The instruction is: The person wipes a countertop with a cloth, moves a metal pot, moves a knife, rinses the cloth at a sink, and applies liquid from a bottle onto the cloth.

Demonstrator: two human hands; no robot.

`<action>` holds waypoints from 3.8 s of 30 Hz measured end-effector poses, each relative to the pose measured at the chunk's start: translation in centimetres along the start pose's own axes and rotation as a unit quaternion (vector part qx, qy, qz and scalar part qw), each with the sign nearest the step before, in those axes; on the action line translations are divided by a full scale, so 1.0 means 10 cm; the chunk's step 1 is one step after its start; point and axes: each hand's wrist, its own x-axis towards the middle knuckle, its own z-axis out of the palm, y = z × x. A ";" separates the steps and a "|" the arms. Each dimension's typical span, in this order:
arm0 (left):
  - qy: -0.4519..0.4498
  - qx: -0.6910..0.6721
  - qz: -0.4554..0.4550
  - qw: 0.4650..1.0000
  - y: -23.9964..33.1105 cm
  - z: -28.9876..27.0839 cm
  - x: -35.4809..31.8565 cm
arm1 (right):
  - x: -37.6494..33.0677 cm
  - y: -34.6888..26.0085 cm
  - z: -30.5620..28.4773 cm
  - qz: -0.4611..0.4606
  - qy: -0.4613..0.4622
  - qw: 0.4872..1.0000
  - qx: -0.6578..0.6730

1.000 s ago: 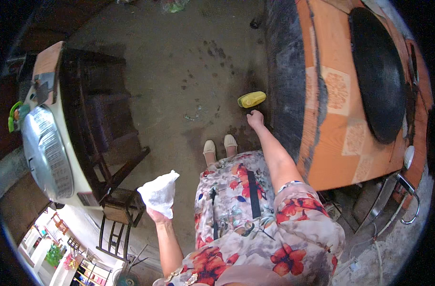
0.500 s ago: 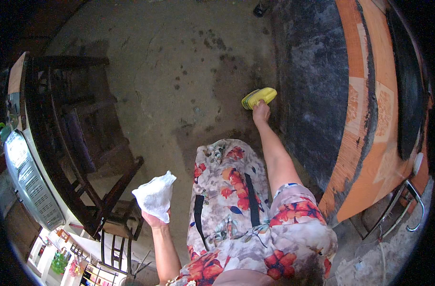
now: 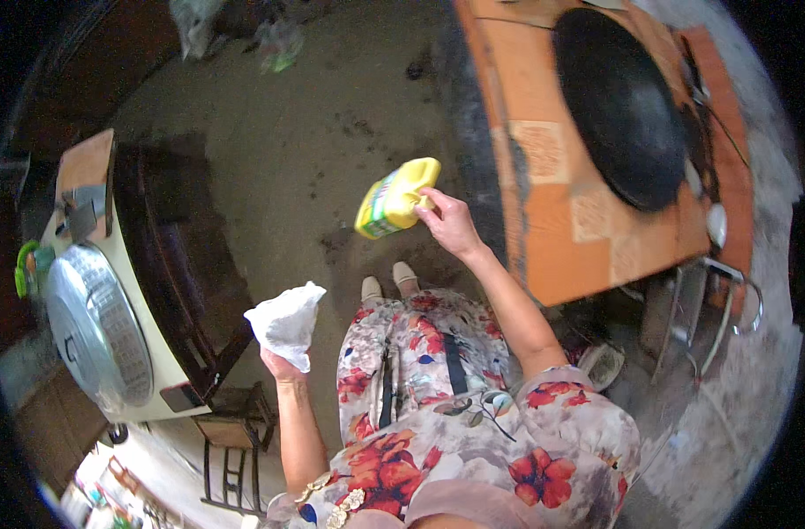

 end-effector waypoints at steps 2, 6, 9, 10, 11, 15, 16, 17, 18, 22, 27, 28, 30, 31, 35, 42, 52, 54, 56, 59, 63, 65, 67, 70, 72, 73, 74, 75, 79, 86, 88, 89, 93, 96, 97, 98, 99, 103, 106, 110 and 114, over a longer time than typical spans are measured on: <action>-0.079 0.038 0.012 0.996 0.01 0.23 -0.15 | -0.22 -0.59 -0.62 -0.008 -0.026 0.999 0.021; -0.170 0.100 0.035 0.980 0.05 0.68 -0.31 | -0.57 -1.34 -1.48 -0.020 -0.011 0.999 0.044; -0.248 0.136 0.057 0.958 0.14 0.80 -0.36 | -0.80 -1.86 -2.07 -0.019 0.009 0.999 0.024; -0.219 0.125 0.029 0.967 0.11 0.88 -0.31 | -0.82 -1.94 -2.21 -0.047 0.033 0.998 0.005; -0.189 0.115 0.001 0.975 0.08 0.99 -0.27 | -0.85 -2.00 -2.35 -0.054 0.040 0.997 -0.028; -0.210 0.094 -0.021 0.973 -0.08 1.22 -0.35 | -1.09 -2.10 -2.69 -0.081 0.061 0.988 -0.116; -0.256 0.084 -0.017 0.963 -0.16 1.27 -0.30 | -1.07 -2.03 -2.73 -0.096 0.067 0.983 -0.143; -0.252 0.076 -0.032 0.964 -0.20 1.44 -0.38 | -1.09 -1.94 -2.75 -0.107 0.076 0.977 -0.165; -0.268 0.077 -0.036 0.960 -0.28 1.52 -0.41 | -1.12 -1.89 -2.74 -0.109 0.096 0.975 -0.167; -0.278 0.026 -0.076 0.957 -0.81 2.04 -0.47 | -1.19 -1.36 -2.87 -0.164 0.104 0.952 -0.236; -0.296 -0.031 -0.108 0.948 -1.47 2.78 -0.47 | -1.23 -1.21 -2.91 -0.171 0.089 0.964 -0.182; -0.298 -0.042 -0.103 0.948 -1.59 2.83 -0.40 | -1.19 -1.18 -2.85 -0.168 0.079 0.970 -0.160; -0.302 -0.034 -0.112 0.946 -1.78 3.04 -0.37 | -1.17 -1.19 -2.85 -0.110 0.056 0.988 -0.093; -0.299 -0.045 -0.125 0.945 -1.89 3.15 -0.40 | -1.16 -1.15 -2.85 -0.079 0.043 0.994 -0.060; -0.310 -0.070 -0.157 0.935 -2.17 3.38 -0.51 | -1.24 -1.07 -2.87 -0.055 0.067 0.996 0.013; -0.306 -0.071 -0.188 0.931 -2.24 3.42 -0.58 | -1.22 -0.83 -2.61 0.022 0.132 0.976 0.173; -0.253 -0.103 -0.237 0.932 -2.25 3.39 -0.50 | -1.16 -0.86 -2.58 0.056 0.140 0.960 0.237; -0.252 -0.115 -0.248 0.928 -2.27 3.37 -0.48 | -1.17 -0.86 -2.58 0.065 0.139 0.958 0.244; -0.249 -0.118 -0.255 0.927 -2.27 3.37 -0.48 | -1.18 -0.86 -2.58 0.063 0.140 0.955 0.252; -0.243 -0.112 -0.253 0.930 -2.26 3.37 -0.49 | -1.17 -0.82 -2.55 0.056 0.143 0.954 0.256; -0.246 -0.113 -0.250 0.930 -2.26 3.39 -0.49 | -1.14 -0.77 -2.50 0.058 0.152 0.959 0.233; -0.254 -0.119 -0.255 0.925 -2.27 3.42 -0.48 | -1.13 -0.73 -2.49 0.026 0.168 0.966 0.197; -0.264 -0.126 -0.263 0.919 -2.29 3.39 -0.42 | -1.11 -0.71 -2.45 -0.027 0.192 0.972 0.134; -0.262 -0.138 -0.267 0.917 -2.30 3.33 -0.37 | -1.20 -0.91 -2.52 0.082 0.145 0.972 0.169; -0.270 -0.146 -0.274 0.911 -2.33 3.33 -0.35 | -1.18 -0.81 -2.55 0.062 0.148 0.967 0.197; -0.274 -0.148 -0.278 0.909 -2.33 3.33 -0.36 | -1.18 -0.78 -2.54 0.052 0.149 0.964 0.213; -0.275 -0.157 -0.285 0.904 -2.32 3.33 -0.36 | -1.19 -0.76 -2.53 0.054 0.150 0.963 0.219; -0.277 -0.167 -0.293 0.900 -2.32 3.33 -0.36 | -1.19 -0.75 -2.52 0.056 0.151 0.961 0.225; -0.245 -0.150 -0.290 0.913 -2.26 3.32 -0.40 | -1.21 -0.89 -2.54 0.075 0.141 0.967 0.199; -0.230 -0.168 -0.332 0.899 -2.17 3.30 -0.46 | -1.22 -0.91 -2.49 0.053 0.184 0.970 0.151; -0.225 -0.149 -0.325 0.906 -2.18 3.28 -0.49 | -1.22 -0.94 -2.47 0.042 0.207 0.968 0.134; -0.230 -0.120 -0.342 0.903 -2.17 3.27 -0.48 | -1.22 -0.91 -2.46 0.038 0.211 0.969 0.123; -0.203 -0.036 -0.387 0.899 -2.13 3.30 -0.46 | -1.22 -0.91 -2.47 0.039 0.210 0.969 0.121; -0.188 0.013 -0.373 0.909 -2.19 3.27 -0.40 | -1.21 -0.91 -2.48 0.035 0.208 0.972 0.105; -0.194 0.052 -0.340 0.919 -2.19 3.32 -0.46 | -1.21 -0.87 -2.48 0.033 0.209 0.973 0.092; -0.198 0.091 -0.307 0.927 -2.18 3.42 -0.58 | -1.21 -0.83 -2.47 0.029 0.214 0.973 0.085; -0.203 0.130 -0.272 0.932 -2.18 3.47 -0.64 | -1.21 -0.78 -2.47 0.024 0.219 0.972 0.078; -0.212 0.136 -0.242 0.937 -2.32 3.30 -0.40 | -1.22 -0.91 -2.48 0.055 0.199 0.972 0.111; -0.204 0.042 -0.311 0.927 -2.37 3.21 -0.28 | -1.23 -0.94 -2.53 0.031 0.209 0.976 0.054; -0.235 -0.055 -0.356 0.903 -2.17 3.18 -0.33 | -1.25 -0.95 -2.61 0.016 0.206 0.978 0.021; -0.260 -0.083 -0.353 0.895 -1.90 3.14 -0.53 | -1.29 -0.96 -2.64 -0.005 0.229 0.973 0.014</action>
